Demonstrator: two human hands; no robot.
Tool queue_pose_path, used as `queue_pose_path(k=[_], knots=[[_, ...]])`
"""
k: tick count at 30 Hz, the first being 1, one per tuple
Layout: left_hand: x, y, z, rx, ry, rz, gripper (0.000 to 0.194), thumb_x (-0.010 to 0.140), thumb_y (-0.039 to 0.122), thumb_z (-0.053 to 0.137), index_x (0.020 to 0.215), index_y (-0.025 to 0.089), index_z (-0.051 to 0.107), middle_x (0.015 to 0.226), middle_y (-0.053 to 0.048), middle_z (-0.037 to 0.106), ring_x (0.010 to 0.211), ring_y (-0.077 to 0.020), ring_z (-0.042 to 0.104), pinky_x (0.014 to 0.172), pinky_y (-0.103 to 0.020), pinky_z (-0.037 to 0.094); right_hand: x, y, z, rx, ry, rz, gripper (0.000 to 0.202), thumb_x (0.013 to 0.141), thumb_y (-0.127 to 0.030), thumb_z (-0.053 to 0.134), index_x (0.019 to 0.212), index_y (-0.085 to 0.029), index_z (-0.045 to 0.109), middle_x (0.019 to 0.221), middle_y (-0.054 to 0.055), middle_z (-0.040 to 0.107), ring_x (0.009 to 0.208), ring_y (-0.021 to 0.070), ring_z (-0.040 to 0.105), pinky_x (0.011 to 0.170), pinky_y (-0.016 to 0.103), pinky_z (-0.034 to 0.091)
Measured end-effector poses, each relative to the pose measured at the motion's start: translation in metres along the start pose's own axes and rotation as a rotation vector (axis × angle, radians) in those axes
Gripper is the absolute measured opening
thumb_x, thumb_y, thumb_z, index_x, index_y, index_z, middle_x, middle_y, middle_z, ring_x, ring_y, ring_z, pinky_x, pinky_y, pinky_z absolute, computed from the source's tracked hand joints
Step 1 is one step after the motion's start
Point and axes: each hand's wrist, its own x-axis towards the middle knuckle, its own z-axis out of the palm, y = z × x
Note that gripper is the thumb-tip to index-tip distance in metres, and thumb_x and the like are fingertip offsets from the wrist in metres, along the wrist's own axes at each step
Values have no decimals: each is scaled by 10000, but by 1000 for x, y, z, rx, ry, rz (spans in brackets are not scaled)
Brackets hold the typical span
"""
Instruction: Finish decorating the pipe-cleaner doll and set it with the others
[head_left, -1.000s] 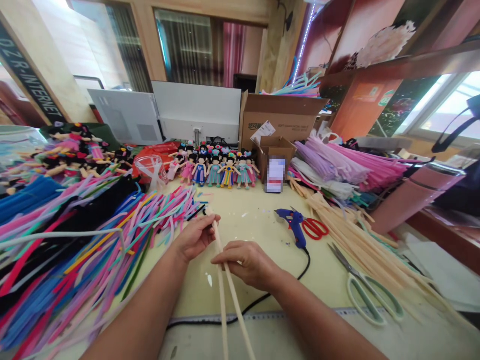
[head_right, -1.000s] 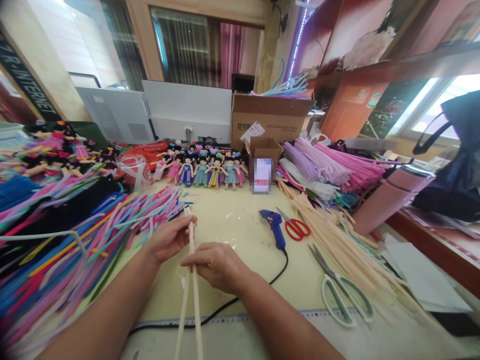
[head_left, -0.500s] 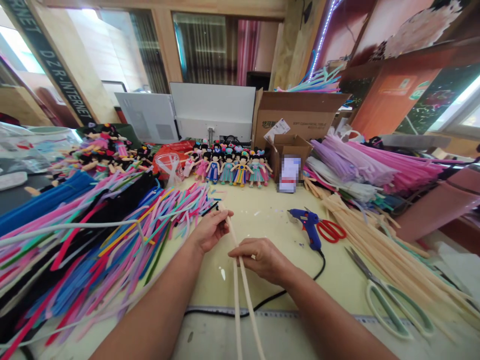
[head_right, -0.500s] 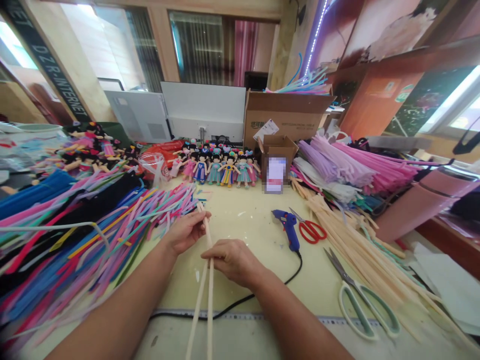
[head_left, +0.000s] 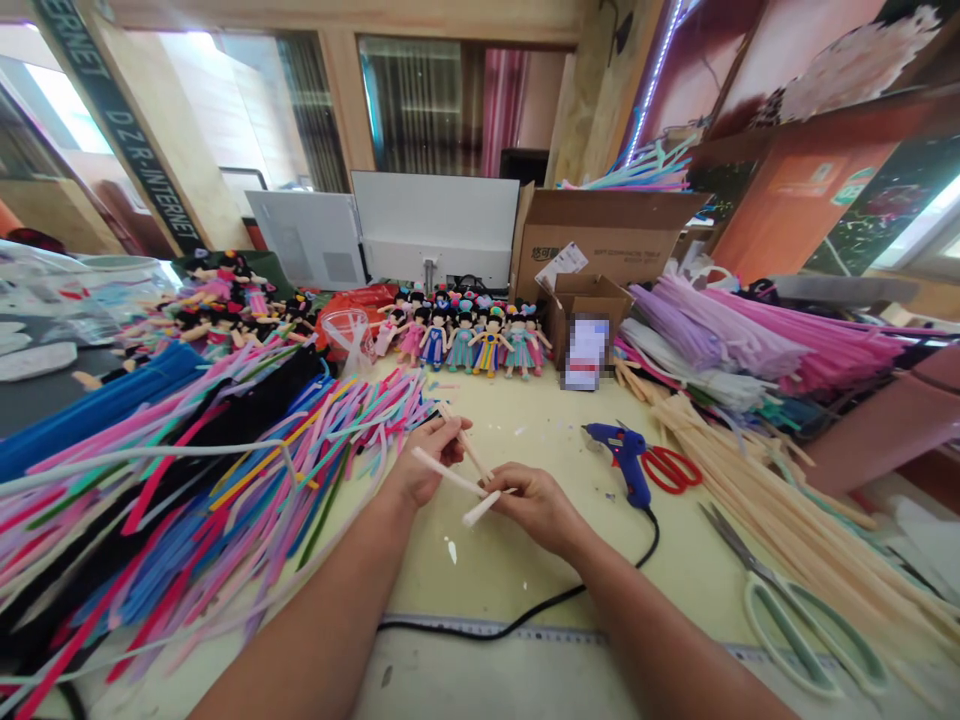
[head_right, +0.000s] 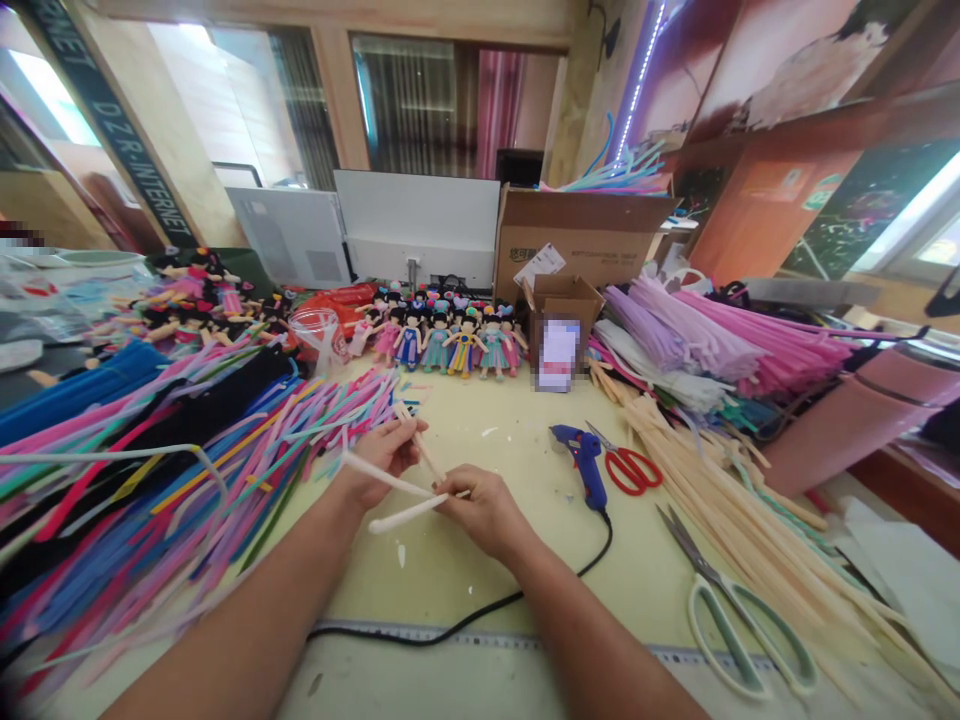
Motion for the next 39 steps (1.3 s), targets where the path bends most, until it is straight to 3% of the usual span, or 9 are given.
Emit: queue_pose_path(k=[7,14,26,33,39], knots=[[2,-1,-1,-18,24,14,150,695,254,744,723,114,699,556,21,577,468,-52,510,478,-165,403,2,-3,2,189,61,304,195,637,-342,690,693,-156,706,587,-20,565,553,101,437,537,235,326],[4,0,-3,-49,51,-29,118,709,226,734,713,116,690,519,31,554,441,-50,496,466,-163,428,-1,-9,3,208,44,173,248,681,-400,684,671,-153,665,617,-12,544,595,111,443,576,253,342],[7,-1,-6,-111,93,-77,99,812,149,634,733,105,675,525,17,564,445,-55,535,454,-149,453,-5,-22,3,237,266,178,232,651,-381,696,728,-165,730,604,7,600,590,127,493,566,253,384],[8,-1,-8,-99,110,-93,170,864,125,547,755,107,676,505,20,565,426,-51,528,468,-153,471,-3,-21,2,179,205,204,225,654,-384,680,683,-166,726,618,21,631,598,140,528,584,269,406],[6,-1,-6,-76,92,-66,159,846,116,563,735,109,676,507,16,580,426,-53,523,465,-153,460,-1,-16,2,326,168,321,241,601,-390,728,636,-153,701,579,16,617,587,138,526,614,284,414]])
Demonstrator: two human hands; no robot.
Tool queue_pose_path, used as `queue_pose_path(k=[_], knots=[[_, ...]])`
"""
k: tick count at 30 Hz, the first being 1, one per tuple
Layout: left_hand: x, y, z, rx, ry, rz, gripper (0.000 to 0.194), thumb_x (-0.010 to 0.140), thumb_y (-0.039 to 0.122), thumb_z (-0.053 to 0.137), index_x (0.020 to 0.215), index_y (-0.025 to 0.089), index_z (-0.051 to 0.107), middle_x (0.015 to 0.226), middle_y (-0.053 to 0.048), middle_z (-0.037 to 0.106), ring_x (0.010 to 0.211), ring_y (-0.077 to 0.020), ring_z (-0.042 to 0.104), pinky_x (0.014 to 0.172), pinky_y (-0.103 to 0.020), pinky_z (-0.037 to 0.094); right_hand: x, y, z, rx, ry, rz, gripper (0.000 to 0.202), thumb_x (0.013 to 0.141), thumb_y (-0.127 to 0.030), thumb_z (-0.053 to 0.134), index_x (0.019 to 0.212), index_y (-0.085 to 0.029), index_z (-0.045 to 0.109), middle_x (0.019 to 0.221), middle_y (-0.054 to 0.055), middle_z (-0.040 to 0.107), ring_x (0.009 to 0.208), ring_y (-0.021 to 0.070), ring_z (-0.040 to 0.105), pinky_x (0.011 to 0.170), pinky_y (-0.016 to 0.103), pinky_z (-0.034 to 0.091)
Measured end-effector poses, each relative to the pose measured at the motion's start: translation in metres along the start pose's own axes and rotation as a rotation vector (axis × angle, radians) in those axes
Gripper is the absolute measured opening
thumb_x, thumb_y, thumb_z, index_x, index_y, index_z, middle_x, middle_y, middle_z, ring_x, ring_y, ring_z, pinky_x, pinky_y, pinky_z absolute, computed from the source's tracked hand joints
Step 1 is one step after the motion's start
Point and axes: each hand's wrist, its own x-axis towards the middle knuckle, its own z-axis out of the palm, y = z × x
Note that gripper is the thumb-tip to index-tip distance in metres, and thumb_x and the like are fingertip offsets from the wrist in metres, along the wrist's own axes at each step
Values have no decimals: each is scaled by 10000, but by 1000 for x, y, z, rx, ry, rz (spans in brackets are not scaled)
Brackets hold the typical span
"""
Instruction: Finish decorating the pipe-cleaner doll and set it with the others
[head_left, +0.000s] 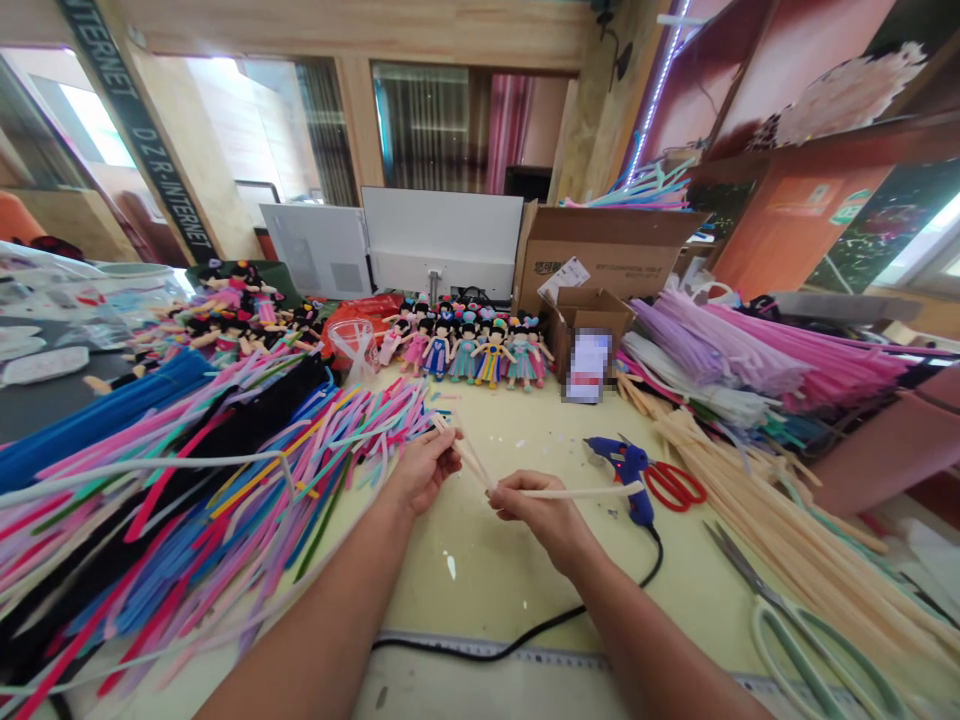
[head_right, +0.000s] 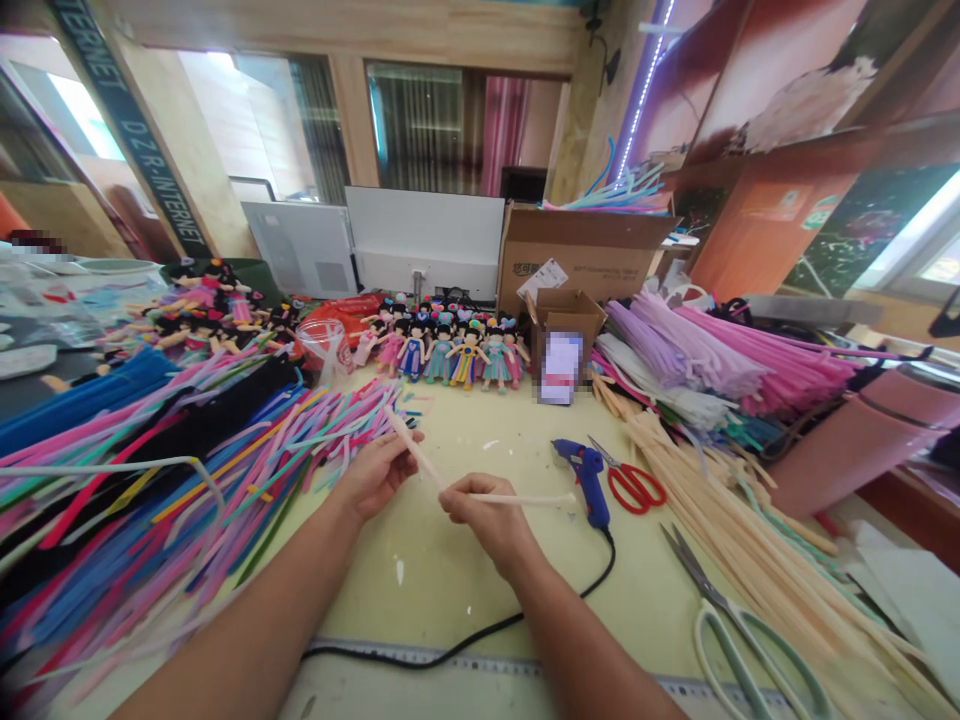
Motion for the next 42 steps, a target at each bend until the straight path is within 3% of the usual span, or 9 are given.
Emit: queue_pose_path(k=[16,23,31,42], knots=[[-4,-2,4,23,-72,25,140,751,247,709,772,109,716,539,18,565,466,-52,495,484,-167,427,8,14,-2,4,-32,-2,146,632,-282,685,585,-152,637,567,-14,574,582,114,455,595,260,344],[-7,-1,7,31,-85,8,199,824,293,626,810,114,712,569,7,583,441,-50,485,414,-155,356,8,10,1,14,26,13,185,595,-324,688,556,-152,633,543,-2,583,571,123,472,604,272,362],[-10,2,10,47,-82,-44,243,914,257,472,824,123,654,691,-65,711,344,-41,440,367,-161,342,7,12,5,-109,16,-34,176,622,-311,630,526,-168,593,512,-25,531,542,110,426,568,259,335],[-13,9,10,-59,-66,-165,204,899,210,490,801,129,649,599,-11,630,350,-28,416,358,-137,337,4,14,6,-192,-31,-95,153,649,-319,633,577,-184,627,552,-21,550,575,126,450,572,256,337]])
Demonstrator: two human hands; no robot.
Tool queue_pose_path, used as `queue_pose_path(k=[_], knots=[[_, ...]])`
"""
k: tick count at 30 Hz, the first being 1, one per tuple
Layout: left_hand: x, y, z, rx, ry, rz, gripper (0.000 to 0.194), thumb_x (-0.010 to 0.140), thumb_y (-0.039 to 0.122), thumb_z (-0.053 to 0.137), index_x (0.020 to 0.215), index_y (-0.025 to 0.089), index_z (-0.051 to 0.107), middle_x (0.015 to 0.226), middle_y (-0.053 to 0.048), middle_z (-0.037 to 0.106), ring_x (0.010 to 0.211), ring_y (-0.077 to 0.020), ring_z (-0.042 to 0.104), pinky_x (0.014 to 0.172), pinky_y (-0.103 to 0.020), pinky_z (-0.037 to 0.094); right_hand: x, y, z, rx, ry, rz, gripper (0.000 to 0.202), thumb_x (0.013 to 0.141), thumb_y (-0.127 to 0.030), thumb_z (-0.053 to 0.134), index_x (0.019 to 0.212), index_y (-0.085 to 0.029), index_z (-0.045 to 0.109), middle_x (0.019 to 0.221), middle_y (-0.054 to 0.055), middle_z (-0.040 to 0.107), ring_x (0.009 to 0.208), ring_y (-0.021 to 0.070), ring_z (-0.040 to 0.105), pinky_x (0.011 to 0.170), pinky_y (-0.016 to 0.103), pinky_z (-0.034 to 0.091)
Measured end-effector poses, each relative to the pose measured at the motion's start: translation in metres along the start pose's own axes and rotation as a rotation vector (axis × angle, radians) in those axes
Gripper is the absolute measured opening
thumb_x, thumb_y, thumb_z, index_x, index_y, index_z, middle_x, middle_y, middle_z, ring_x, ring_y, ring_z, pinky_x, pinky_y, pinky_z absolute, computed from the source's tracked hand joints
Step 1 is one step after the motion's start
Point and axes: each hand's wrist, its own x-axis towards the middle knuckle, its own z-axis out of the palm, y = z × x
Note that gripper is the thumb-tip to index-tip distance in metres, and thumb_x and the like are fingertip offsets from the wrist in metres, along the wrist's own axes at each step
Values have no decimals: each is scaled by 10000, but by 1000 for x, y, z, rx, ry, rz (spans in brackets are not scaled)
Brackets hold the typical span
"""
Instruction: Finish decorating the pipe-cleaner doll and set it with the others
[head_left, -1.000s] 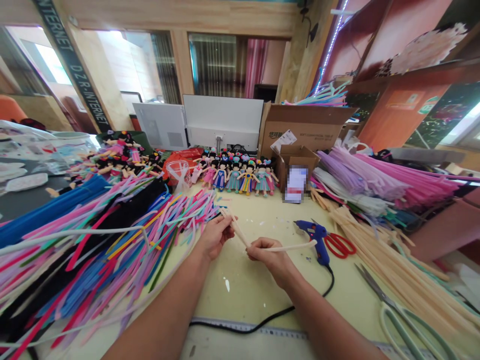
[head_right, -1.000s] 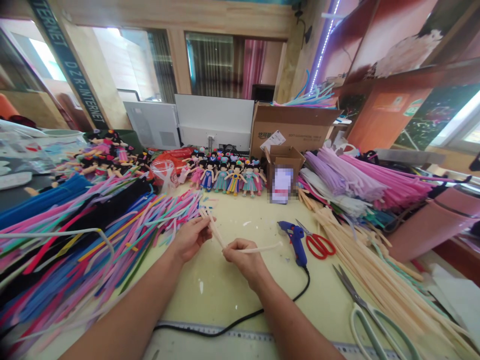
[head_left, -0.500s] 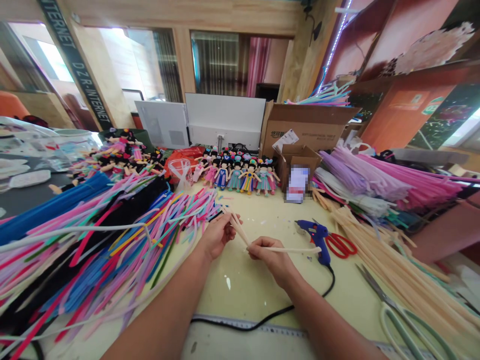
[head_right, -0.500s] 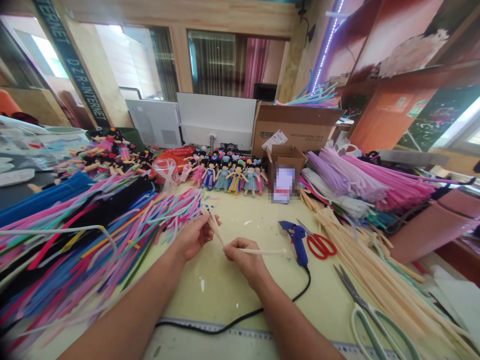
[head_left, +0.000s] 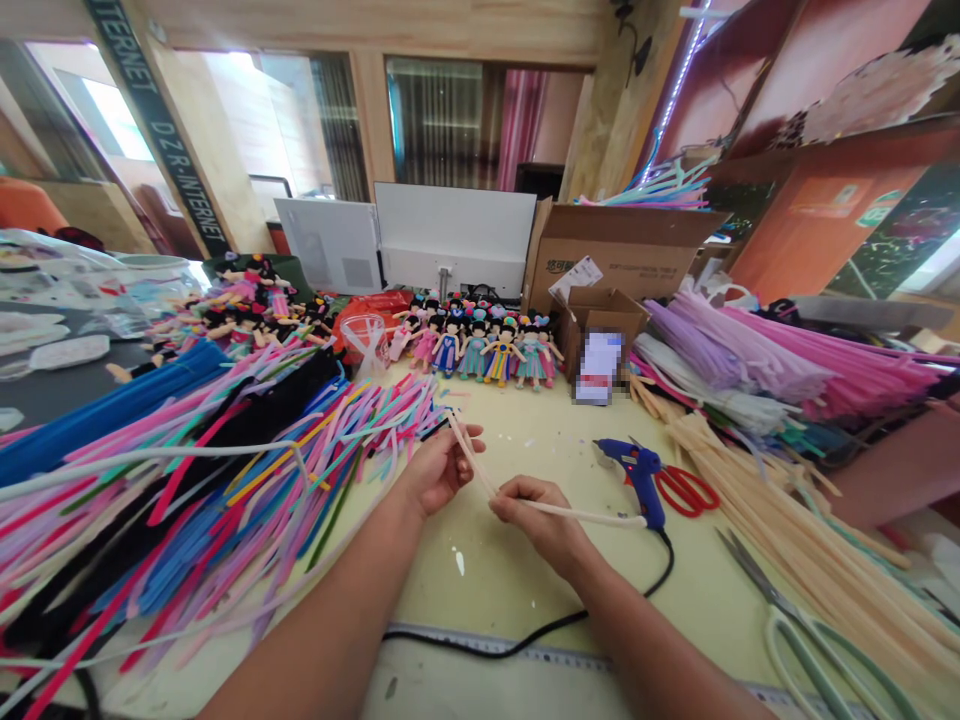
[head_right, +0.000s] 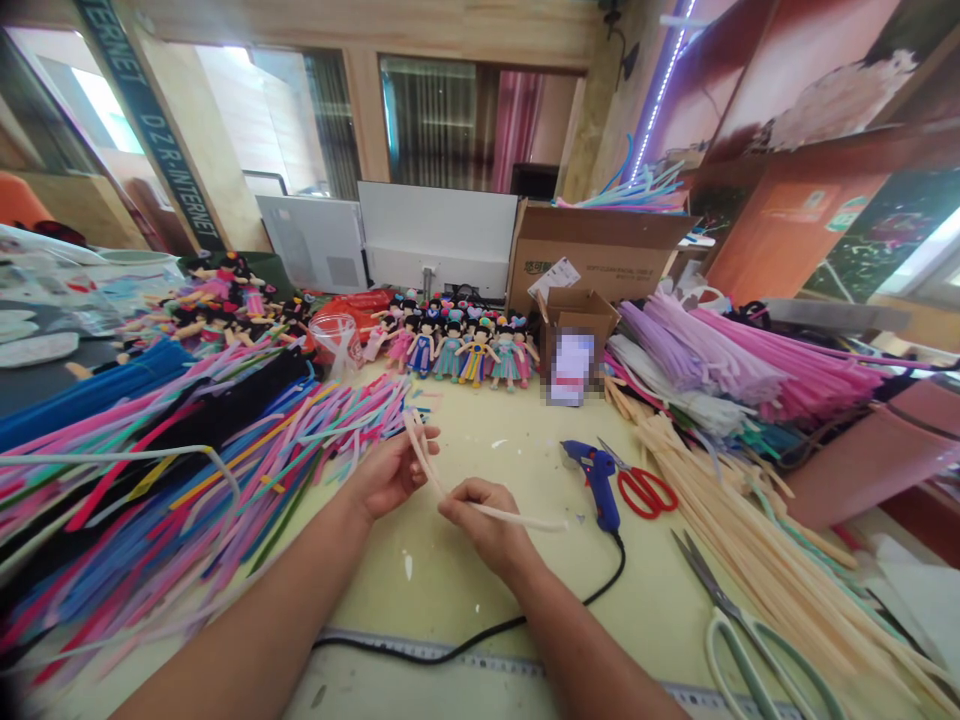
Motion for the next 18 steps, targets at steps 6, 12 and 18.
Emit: queue_pose_path(k=[6,12,18], knots=[[-2,0,3,-25,-34,-10,466,955,432,361,799,119,669,611,-31,626,378,-40,440,382,-149,366,1,-3,0,55,23,84,191,642,-333,627,543,-175,584,529,-12,562,540,116,443,563,261,340],[-1,-3,3,37,-49,51,458,937,461,404,826,109,677,642,-44,649,407,-44,470,405,-150,377,2,0,0,68,29,79,196,643,-323,627,530,-176,564,514,-19,547,515,104,420,533,253,320],[1,-7,1,87,-17,109,240,908,276,506,816,122,664,639,-24,652,408,-36,477,420,-144,379,1,-2,0,40,37,89,190,628,-318,619,516,-178,555,503,-23,538,513,102,419,522,248,314]])
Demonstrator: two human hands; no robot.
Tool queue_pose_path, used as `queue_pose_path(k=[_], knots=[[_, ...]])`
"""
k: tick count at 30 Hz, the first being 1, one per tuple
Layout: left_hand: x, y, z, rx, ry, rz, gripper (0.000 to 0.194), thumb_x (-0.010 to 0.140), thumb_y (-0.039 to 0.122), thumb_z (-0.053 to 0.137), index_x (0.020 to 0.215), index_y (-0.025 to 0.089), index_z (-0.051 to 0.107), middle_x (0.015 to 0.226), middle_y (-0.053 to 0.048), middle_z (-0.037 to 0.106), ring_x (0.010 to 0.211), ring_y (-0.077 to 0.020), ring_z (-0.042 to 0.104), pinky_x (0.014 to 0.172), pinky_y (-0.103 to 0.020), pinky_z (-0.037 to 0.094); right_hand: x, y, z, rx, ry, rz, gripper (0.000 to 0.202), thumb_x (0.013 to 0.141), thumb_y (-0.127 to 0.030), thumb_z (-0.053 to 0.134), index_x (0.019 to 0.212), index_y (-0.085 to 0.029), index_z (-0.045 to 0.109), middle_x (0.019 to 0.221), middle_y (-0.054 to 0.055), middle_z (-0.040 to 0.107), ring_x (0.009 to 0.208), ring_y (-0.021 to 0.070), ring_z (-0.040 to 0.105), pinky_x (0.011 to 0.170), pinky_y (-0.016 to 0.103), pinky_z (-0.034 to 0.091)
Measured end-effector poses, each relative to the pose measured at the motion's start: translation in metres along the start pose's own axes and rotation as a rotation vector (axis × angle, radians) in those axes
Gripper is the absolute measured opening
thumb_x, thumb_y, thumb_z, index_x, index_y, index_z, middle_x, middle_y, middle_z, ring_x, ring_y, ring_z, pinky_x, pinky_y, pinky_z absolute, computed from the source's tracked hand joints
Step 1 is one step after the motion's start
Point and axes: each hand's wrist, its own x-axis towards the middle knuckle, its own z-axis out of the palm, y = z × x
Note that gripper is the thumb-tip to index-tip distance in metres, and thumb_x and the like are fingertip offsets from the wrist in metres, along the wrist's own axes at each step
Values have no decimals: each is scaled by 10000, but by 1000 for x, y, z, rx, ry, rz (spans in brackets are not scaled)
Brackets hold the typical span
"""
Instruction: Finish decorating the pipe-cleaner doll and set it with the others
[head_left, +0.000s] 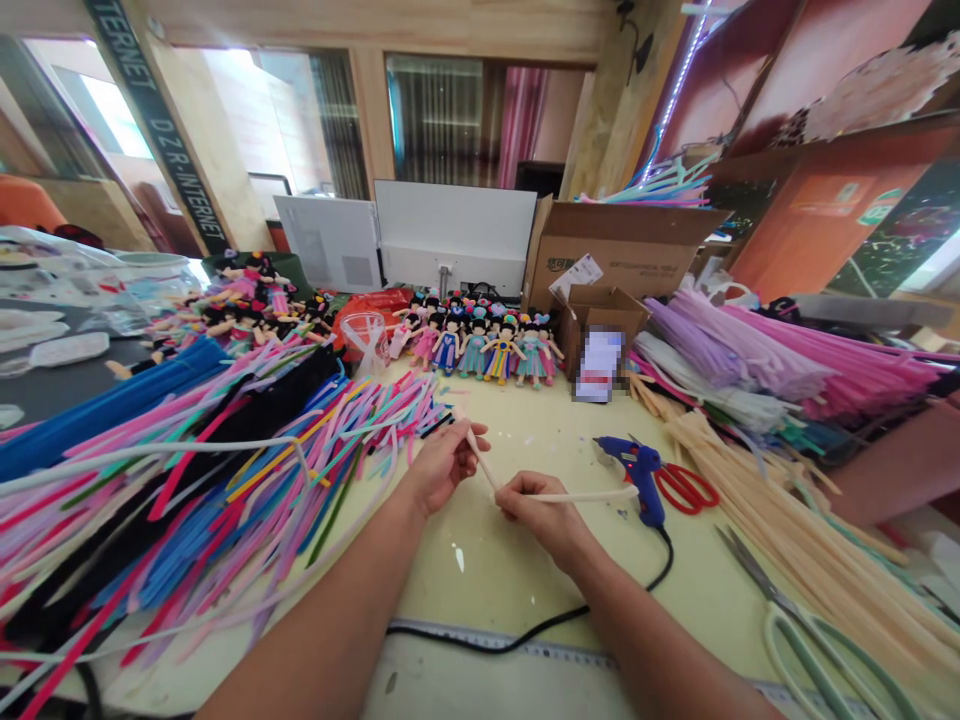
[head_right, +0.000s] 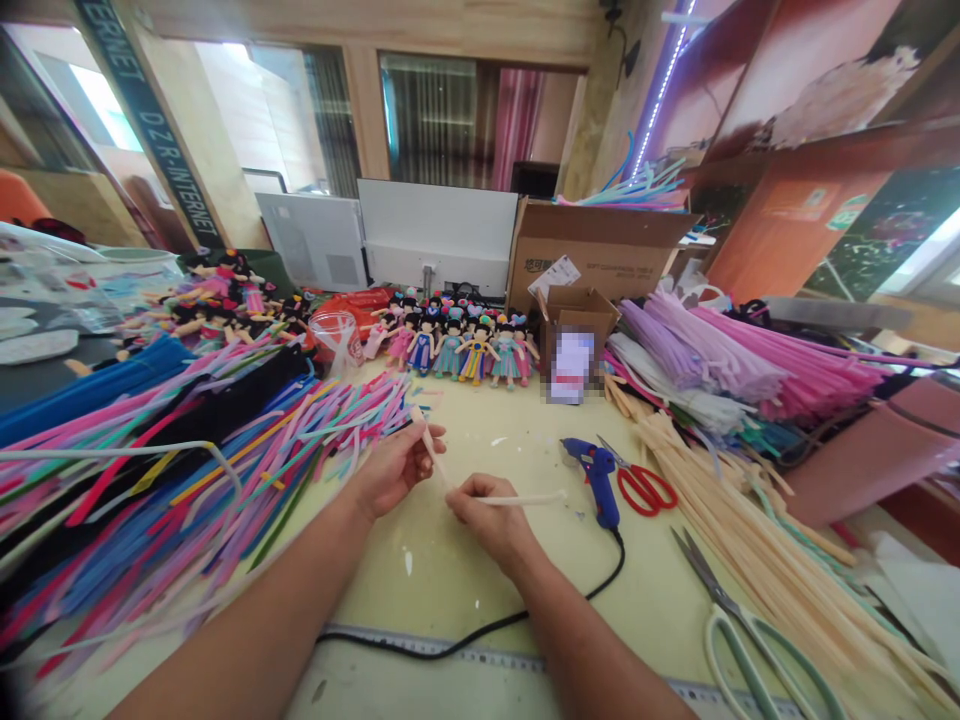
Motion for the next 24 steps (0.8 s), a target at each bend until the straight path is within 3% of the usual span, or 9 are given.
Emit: queue_pose_path(k=[24], knots=[[5,-4,-4,41,19,37,154,843,231,575,745,132,638,609,-11,644,391,-38,473,410,-149,368,2,1,0,-56,5,15,187,612,-334,614,519,-183,554,501,-29,517,513,104,399,511,244,295]])
